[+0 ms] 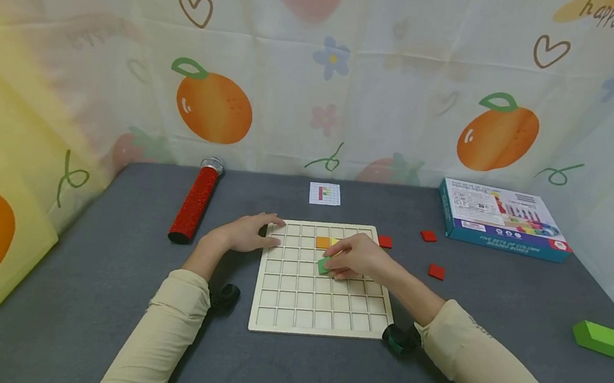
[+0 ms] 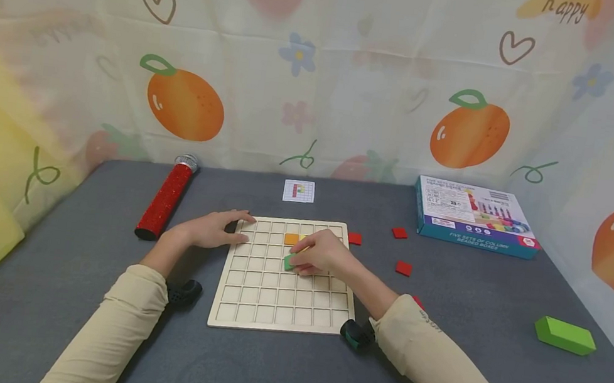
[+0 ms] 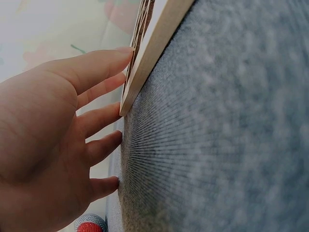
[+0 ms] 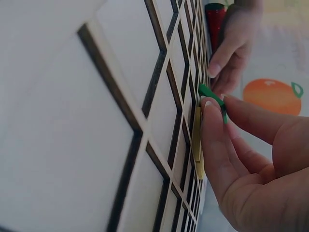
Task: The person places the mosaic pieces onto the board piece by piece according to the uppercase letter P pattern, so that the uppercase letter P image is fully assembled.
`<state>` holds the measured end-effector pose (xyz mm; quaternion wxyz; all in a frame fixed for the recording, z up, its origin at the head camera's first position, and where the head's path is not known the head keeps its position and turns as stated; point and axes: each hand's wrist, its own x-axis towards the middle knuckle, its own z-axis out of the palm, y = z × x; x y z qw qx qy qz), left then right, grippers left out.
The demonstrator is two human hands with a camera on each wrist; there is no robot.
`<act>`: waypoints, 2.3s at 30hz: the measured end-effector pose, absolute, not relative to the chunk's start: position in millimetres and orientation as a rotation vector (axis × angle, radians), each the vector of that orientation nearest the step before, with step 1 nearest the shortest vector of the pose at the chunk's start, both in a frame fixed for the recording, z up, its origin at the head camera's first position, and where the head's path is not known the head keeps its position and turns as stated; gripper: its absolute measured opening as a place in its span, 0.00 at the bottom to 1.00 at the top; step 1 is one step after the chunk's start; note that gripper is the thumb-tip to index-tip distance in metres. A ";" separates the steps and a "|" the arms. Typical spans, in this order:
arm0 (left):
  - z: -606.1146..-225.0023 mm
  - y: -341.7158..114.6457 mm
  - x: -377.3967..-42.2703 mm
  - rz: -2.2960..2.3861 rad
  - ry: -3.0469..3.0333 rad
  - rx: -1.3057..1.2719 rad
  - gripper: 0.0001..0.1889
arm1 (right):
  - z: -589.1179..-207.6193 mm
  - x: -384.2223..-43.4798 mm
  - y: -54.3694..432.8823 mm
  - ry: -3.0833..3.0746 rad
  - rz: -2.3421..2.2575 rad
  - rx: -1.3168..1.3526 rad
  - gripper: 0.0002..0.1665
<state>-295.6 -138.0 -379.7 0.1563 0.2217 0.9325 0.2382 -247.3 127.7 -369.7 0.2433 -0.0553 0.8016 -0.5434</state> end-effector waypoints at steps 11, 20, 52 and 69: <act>-380.6 -137.8 -295.3 0.675 2.673 0.632 0.26 | -369.3 -245.1 123.7 2.266 -1.425 -0.152 0.12; -380.0 -136.9 -295.2 0.673 2.679 0.625 0.26 | -367.3 -242.3 122.6 2.322 -1.384 -0.128 0.10; -381.4 -137.3 -295.7 0.667 2.678 0.633 0.26 | -363.2 -251.1 168.1 2.234 -1.399 -0.330 0.26; -380.6 -138.3 -295.7 0.669 2.678 0.627 0.26 | -366.8 -258.3 223.6 2.152 -1.691 -0.269 0.32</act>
